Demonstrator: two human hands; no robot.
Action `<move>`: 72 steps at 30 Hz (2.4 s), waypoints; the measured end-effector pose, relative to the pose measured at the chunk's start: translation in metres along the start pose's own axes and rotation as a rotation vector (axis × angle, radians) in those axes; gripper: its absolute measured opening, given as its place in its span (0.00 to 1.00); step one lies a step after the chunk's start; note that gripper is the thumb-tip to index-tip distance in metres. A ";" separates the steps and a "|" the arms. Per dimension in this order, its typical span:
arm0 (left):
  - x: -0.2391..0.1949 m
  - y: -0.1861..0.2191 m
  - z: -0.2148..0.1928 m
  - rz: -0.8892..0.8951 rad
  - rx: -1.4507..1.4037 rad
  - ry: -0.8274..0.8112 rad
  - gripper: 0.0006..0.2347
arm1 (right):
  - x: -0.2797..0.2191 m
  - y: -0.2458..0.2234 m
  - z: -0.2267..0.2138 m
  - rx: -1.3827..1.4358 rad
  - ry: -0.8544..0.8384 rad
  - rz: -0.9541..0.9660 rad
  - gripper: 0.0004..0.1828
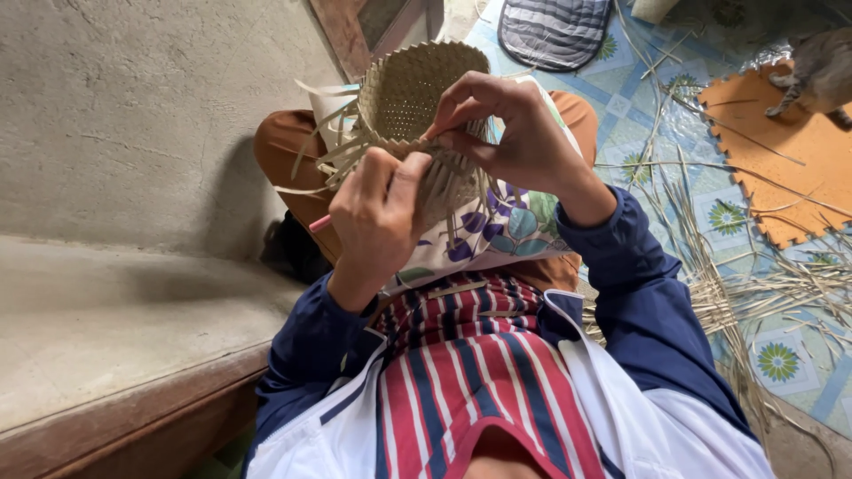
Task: A person is weaving a small basket using dried plant fibers, interlacing them to build the walls and using scissors to trim excess material.
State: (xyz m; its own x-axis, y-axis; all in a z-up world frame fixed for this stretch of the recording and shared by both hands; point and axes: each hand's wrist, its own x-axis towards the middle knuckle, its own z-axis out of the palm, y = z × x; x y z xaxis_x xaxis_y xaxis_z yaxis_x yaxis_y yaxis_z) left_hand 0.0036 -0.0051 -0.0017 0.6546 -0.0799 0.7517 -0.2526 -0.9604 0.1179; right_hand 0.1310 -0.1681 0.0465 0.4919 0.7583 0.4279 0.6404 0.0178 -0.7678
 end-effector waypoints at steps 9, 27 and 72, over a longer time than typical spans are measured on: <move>-0.003 -0.005 -0.007 0.132 0.012 -0.044 0.04 | -0.003 0.005 0.000 0.022 -0.051 -0.037 0.14; 0.041 -0.007 -0.040 -0.343 -0.437 -0.472 0.11 | -0.014 -0.014 0.007 -0.226 0.006 -0.141 0.08; 0.026 0.021 -0.046 0.446 0.278 -0.035 0.09 | -0.025 -0.007 -0.001 -0.166 -0.138 -0.173 0.06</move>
State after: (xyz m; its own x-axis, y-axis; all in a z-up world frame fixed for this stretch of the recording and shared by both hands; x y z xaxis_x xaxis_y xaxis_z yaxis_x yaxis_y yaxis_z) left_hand -0.0176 -0.0147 0.0505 0.5513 -0.5018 0.6665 -0.3170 -0.8650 -0.3891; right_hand 0.1149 -0.1872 0.0415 0.2887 0.8350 0.4684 0.8017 0.0566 -0.5951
